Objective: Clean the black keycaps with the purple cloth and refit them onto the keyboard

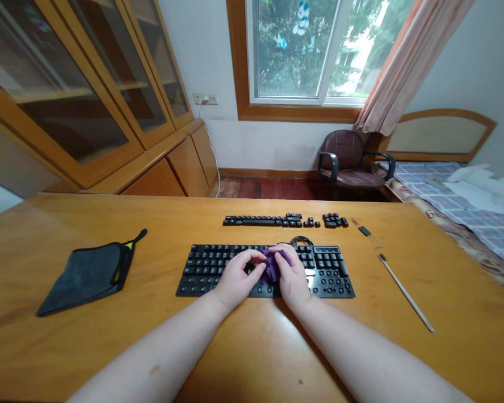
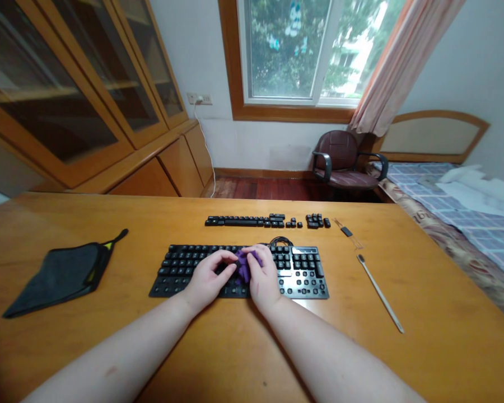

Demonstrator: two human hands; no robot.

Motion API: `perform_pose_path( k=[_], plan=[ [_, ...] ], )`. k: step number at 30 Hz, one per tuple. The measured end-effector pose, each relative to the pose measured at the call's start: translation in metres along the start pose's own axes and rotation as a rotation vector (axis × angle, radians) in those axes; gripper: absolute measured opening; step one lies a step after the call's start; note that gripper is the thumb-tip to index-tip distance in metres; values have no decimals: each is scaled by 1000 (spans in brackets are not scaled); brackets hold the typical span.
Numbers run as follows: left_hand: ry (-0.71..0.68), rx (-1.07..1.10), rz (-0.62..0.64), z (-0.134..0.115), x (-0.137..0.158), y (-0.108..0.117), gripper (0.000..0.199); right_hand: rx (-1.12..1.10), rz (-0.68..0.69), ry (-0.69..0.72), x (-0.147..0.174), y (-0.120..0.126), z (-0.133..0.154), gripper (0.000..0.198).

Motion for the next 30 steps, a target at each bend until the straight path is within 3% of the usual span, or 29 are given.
perform_pose_path(
  k=[4,9,12,18,24,30],
  plan=[
    [-44,-13,18,-2,1,-2,10,13,52,-23,2,-7,-3,19],
    [-82,-25,26,-5,1,-2,10,-74,-95,-151,1,3,-16,19],
    [-85,-36,30,-5,2,-2,10,-86,-116,-170,0,4,-17,18],
    [-71,-31,24,-2,1,-3,9,-90,-49,-123,-2,-1,-12,20],
    [-78,-36,28,-6,1,-3,7,-8,52,-264,5,-8,-23,18],
    [-16,-12,-52,-2,-2,5,7,-173,132,-233,7,-13,-14,29]
  ],
)
Point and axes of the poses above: each hand's wrist, its own x-axis away from the middle knuckle, its own y-axis out of the back of the hand, z = x × y, the point moved 10 cm from there along -x, towards the middle knuckle, and after that the axes turned 12 degrees about -z, right-handed, at the moved point
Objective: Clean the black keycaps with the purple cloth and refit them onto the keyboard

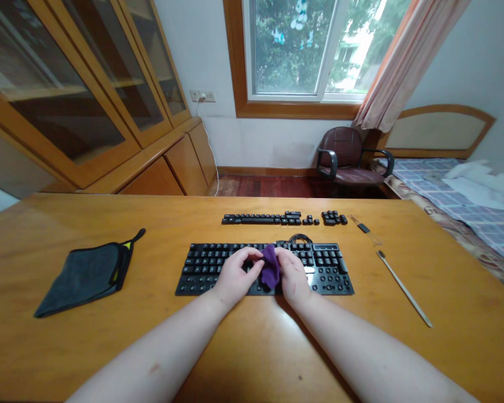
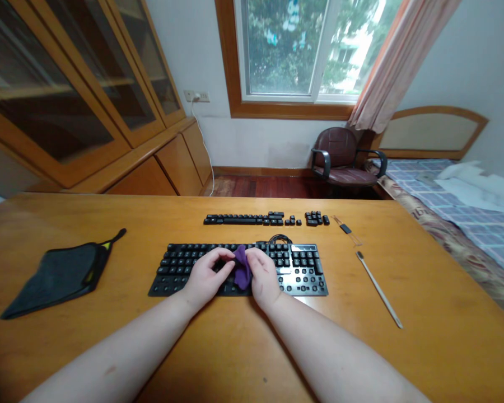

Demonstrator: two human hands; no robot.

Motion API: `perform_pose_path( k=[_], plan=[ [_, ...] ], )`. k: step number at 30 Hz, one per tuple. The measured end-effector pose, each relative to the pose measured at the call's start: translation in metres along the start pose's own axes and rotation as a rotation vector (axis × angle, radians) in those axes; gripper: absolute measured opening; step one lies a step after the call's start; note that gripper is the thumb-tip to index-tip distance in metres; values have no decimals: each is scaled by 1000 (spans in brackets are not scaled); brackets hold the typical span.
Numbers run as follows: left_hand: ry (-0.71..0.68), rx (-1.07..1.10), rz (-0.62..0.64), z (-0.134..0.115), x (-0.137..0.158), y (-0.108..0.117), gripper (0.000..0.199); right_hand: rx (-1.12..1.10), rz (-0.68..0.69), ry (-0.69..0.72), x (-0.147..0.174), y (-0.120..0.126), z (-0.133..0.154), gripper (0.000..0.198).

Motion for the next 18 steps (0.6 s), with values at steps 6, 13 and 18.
perform_pose_path(
  k=[6,13,18],
  plan=[
    [114,94,-88,18,-3,7,11,66,58,10,0,-6,-2,19],
    [194,175,-90,25,-3,7,13,92,13,68,-2,-5,-3,18],
    [241,300,-66,26,-1,3,14,72,-36,74,-2,0,-3,12]
  ],
)
Point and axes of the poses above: each hand's wrist, its own x-axis away from the middle knuckle, its own y-axis out of the back of the hand, z = x × y, the point moved 10 cm from there along -x, towards the middle knuckle, and after that the axes turned 12 degrees about -z, right-handed, at the moved point
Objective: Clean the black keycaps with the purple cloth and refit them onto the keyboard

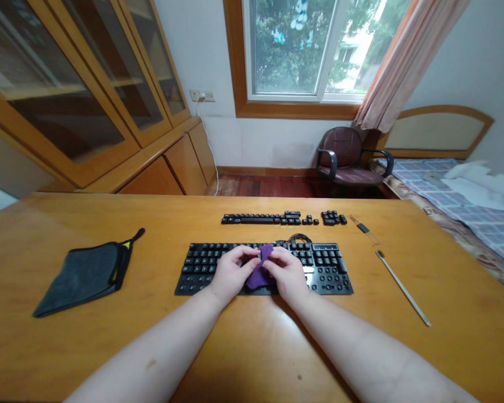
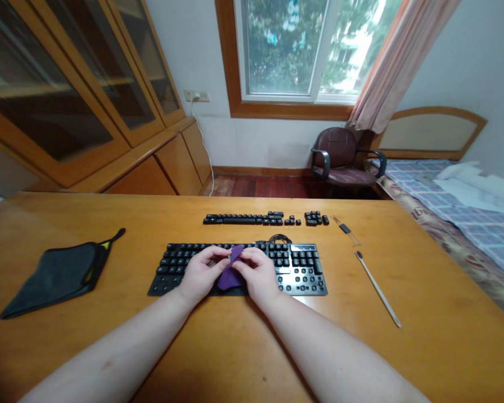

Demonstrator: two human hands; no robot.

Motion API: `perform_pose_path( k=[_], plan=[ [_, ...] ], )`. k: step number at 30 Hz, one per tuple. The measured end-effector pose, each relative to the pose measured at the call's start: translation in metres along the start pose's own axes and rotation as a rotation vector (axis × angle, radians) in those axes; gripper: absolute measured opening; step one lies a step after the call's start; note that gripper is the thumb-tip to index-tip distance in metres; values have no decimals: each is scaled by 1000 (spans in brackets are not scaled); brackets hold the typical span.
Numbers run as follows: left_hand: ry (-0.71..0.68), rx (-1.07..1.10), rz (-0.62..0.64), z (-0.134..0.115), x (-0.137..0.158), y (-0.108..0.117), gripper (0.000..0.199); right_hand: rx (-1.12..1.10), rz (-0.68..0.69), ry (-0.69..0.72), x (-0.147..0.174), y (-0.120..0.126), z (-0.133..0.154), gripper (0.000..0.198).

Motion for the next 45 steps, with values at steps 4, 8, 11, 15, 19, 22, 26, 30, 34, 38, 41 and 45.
perform_pose_path(
  k=[4,8,11,15,19,22,26,30,34,38,41,45],
  plan=[
    [50,37,-14,6,0,0,14,29,-32,54,2,5,6,6],
    [47,34,-8,7,0,-1,16,90,-45,103,5,8,14,8],
    [31,15,-19,6,-1,1,16,102,-49,109,5,8,17,10],
    [52,19,-31,8,-1,1,14,139,-40,138,6,5,21,7],
    [70,29,-11,9,0,-2,14,158,-34,149,7,4,20,8],
    [67,19,-13,8,0,-2,15,154,-52,151,7,7,20,6],
    [-3,-60,-39,-2,1,2,16,174,-76,150,5,11,20,9],
    [-211,-188,-60,-23,4,5,18,199,-29,156,6,6,22,11],
    [-328,-210,-51,-34,8,6,22,209,-24,177,8,4,24,11],
    [-290,-174,-27,-31,7,2,21,180,-40,151,7,6,19,12],
    [-179,-71,-45,-21,5,2,20,170,-12,141,7,3,17,12],
    [-127,-59,-66,-14,4,2,13,166,-16,115,6,4,14,13]
  ],
)
Point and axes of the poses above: each hand's wrist, its own x-axis away from the middle knuckle, its own y-axis out of the back of the hand, z = x × y, the point moved 10 cm from there along -x, towards the middle knuckle, and after that the axes turned 12 degrees about -z, right-handed, at the moved point
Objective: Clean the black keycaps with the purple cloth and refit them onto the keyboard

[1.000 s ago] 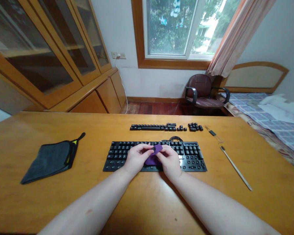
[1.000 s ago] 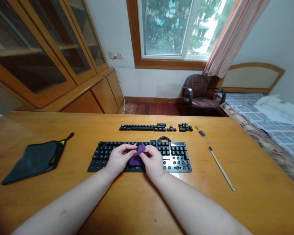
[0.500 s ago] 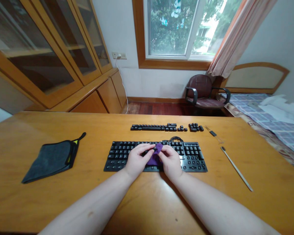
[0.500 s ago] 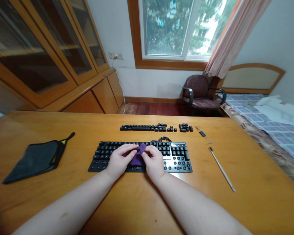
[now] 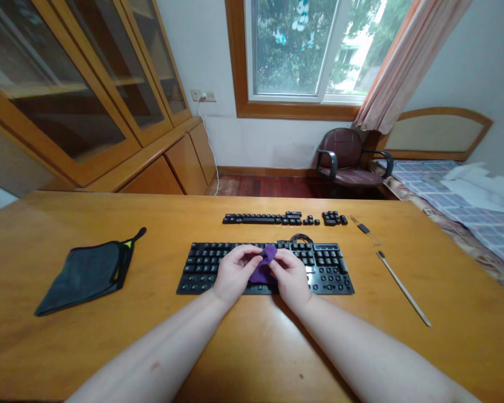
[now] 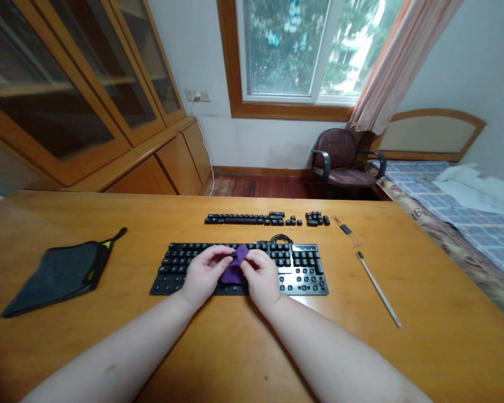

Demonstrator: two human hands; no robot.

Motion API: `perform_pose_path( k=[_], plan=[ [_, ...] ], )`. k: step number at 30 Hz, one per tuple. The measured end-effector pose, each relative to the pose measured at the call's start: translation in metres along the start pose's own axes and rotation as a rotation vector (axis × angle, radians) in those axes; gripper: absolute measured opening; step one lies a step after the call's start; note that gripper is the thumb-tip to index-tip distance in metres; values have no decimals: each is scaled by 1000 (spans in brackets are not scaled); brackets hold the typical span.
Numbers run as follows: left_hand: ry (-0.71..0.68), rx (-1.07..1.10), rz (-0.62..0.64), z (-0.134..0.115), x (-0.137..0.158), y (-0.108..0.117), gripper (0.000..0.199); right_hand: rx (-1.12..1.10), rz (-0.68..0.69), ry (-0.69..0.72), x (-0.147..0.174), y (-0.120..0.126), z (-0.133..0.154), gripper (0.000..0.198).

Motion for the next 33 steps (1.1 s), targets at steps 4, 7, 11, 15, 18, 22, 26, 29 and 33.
perform_pose_path(
  k=[4,7,11,15,18,22,26,29,33],
  plan=[
    [-25,7,12,0,1,-1,18,-15,-35,-28,-1,3,-3,15],
    [-68,-38,46,-3,2,-2,21,-27,-81,-27,-2,8,-1,16],
    [-147,-104,113,-11,3,-6,23,-6,-60,12,-3,7,5,18],
    [-61,-36,73,-5,1,-3,24,8,41,90,-3,-2,14,20],
    [68,34,36,8,0,-2,20,-19,42,95,-3,-3,14,20],
    [120,46,32,14,1,-3,14,-49,19,85,-2,-1,13,18],
    [133,46,42,15,0,-4,13,-27,-20,67,-4,4,11,11],
    [139,42,35,16,-1,-3,13,-16,-17,62,-5,5,11,9],
    [154,49,34,20,0,-4,14,-29,6,59,-6,2,10,10]
  ],
)
Point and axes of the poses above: each hand's wrist, its own x-axis away from the middle knuckle, its own y-axis out of the back of the hand, z = x × y, the point moved 10 cm from there along -x, towards the middle knuckle, and after that the axes turned 12 degrees about -z, right-handed, at the moved point
